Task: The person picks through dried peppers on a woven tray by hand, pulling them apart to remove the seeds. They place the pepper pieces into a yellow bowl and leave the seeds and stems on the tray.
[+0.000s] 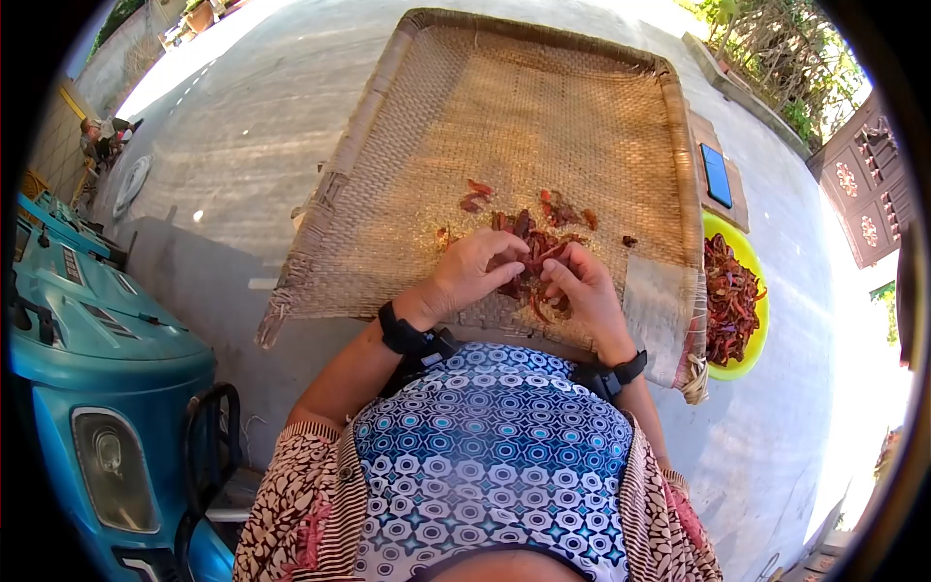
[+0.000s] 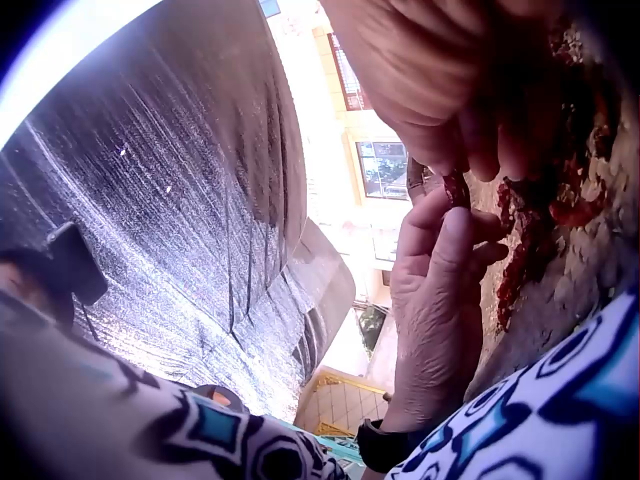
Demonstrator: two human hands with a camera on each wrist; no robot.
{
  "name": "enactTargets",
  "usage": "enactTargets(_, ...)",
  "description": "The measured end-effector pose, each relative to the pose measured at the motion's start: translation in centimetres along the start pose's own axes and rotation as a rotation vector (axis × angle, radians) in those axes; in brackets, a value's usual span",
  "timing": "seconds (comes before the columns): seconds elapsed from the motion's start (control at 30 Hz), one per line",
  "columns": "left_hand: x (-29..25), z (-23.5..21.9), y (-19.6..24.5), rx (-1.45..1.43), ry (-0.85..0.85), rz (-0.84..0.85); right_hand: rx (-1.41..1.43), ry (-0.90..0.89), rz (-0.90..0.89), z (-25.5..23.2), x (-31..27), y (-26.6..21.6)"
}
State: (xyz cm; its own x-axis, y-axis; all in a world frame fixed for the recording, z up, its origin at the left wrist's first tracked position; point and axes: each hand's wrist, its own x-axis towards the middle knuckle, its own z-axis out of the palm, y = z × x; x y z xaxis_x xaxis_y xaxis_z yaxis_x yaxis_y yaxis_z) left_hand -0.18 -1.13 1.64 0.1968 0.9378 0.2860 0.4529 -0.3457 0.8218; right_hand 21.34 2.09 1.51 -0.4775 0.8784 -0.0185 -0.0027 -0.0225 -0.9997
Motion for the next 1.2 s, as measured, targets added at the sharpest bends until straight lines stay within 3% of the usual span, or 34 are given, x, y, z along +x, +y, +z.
enactTargets(0.1, 0.0, -0.1, -0.7, 0.037, 0.065, 0.045, 0.112, 0.133, -0.032, -1.2, -0.2, -1.0)
enactTargets(0.23, 0.1, -0.3, -1.6, 0.258, -0.016, 0.180, 0.356, 0.393, -0.141, -5.2, -0.1, -1.8)
enactTargets(0.33, -0.1, -0.2, -1.6, 0.279, -0.066, 0.196, 0.816, 0.459, -0.204, -8.9, -0.8, -2.5)
enactTargets(0.47, -0.2, -0.2, -1.4, 0.276, -0.113, 0.190, 1.244, 0.498, -0.236, -14.7, -1.8, 0.5)
enactTargets(0.67, 0.0, -0.1, -1.5, 0.243, -0.140, 0.213, 1.174, 0.533, -0.166, -13.7, -1.5, 1.7)
enactTargets(0.8, 0.1, 0.0, -1.2, 0.177, -0.072, 0.205, 0.992, 0.392, -0.060, -9.0, -0.6, 0.7)
enactTargets(0.9, 0.2, 0.3, -1.8, 0.153, -0.009, 0.164, 0.613, 0.316, 0.015, -4.3, -0.4, -0.7)
enactTargets(1.0, 0.2, 0.3, -2.0, 0.204, -0.006, 0.193, 0.314, 0.111, 0.136, -1.9, 0.4, 0.1)
enactTargets(1.1, 0.1, 0.2, -1.7, 0.198, 0.004, 0.154, 0.176, -0.071, 0.179, -0.6, 0.6, 0.3)
enactTargets(1.2, 0.1, 0.4, -2.4, 0.214, 0.055, 0.165, 0.166, -0.062, 0.179, -0.4, 0.6, 0.4)
